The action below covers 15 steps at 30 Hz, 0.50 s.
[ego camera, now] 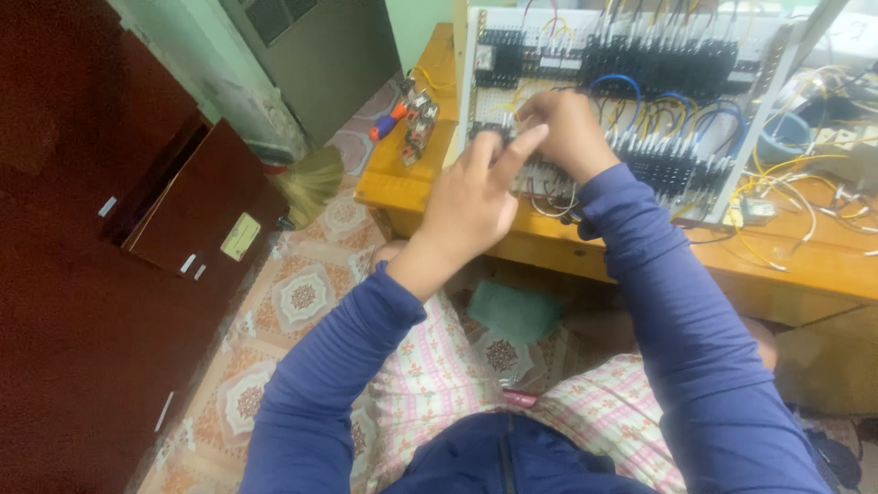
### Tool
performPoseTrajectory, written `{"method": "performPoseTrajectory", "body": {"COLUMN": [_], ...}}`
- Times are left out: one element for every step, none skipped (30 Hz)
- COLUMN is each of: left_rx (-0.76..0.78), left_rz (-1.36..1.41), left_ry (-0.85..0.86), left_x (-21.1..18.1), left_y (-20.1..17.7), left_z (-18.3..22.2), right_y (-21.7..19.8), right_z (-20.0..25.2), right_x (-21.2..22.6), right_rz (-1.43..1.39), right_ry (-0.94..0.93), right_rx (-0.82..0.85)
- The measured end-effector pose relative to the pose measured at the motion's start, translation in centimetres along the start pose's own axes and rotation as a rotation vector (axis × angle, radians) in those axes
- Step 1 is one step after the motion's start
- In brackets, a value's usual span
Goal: Connecting electrical wires to terminal blocks on a panel and securing them with a screwdriver.
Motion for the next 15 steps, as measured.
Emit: {"method": "performPoseTrajectory", "body": {"left_rx": [-0.004, -0.045, -0.085, -0.087, -0.1, -0.113, -0.115, -0.088, -0.057, -0.056, -0.081, -0.105, -0.108, -0.143, -0.181], "left_rz": [0.002, -0.004, -0.008, -0.005, -0.026, -0.048, -0.046, 0.092, 0.232, 0.235, 0.206, 0.178, 0.178, 0.002, -0.174], "left_ry": [0.008, -0.044, -0.101, -0.098, -0.033, 0.032, 0.034, 0.035, 0.037, 0.04, 0.051, 0.061, 0.07, 0.084, 0.098], "left_x": [-0.4, -0.7, -1.0, -0.7, -0.4, -0.1, -0.3, -0.4, -0.6, -0.7, -0.7, -0.8, -0.5, -0.3, 0.0], "left_y": [-0.1, -0.3, -0.4, -0.1, 0.2, 0.5, 0.2, -0.1, -0.4, -0.4, -0.4, -0.5, -0.1, 0.3, 0.7], "left_z": [0.0, 0.0, 0.2, 0.0, -0.1, -0.1, -0.2, -0.4, -0.5, -0.5, -0.5, -0.6, -0.5, -0.4, -0.4], "right_y": [0.8, 1.4, 2.3, 2.6, 3.1, 3.5, 3.4, 3.3, 3.2, 3.2, 3.2, 3.1, 2.8, 2.5, 2.1], "right_z": [-0.4, -0.8, -1.0, -1.3, -1.5, -1.8, -1.7, -1.6, -1.3, -1.3, -1.3, -1.3, -1.2, -1.1, -1.0], "right_x": [-0.7, -1.3, -2.0, -2.4, -2.8, -3.2, -3.0, -2.8, -2.7, -2.7, -2.6, -2.5, -2.4, -2.3, -2.2], "right_rz": [0.004, -0.013, -0.03, -0.026, -0.023, -0.02, -0.018, -0.034, -0.051, -0.049, -0.052, -0.055, -0.052, -0.052, -0.052], "right_ry": [0.003, -0.046, -0.097, -0.095, -0.084, -0.074, -0.073, -0.078, -0.079, -0.075, -0.061, -0.047, -0.045, -0.045, -0.044], "right_rx": [-0.008, -0.105, -0.197, -0.199, -0.206, -0.214, -0.215, -0.216, -0.216, -0.218, -0.226, -0.233, -0.243, -0.214, -0.187]}}
Point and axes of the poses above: each hand's wrist, its own z-axis away from the middle knuckle, its own y-axis out of the palm, x = y × z, the point moved 1 cm from there along -z, towards the middle knuckle, and after that the axes turned 14 degrees about z, right-handed, at the moved point
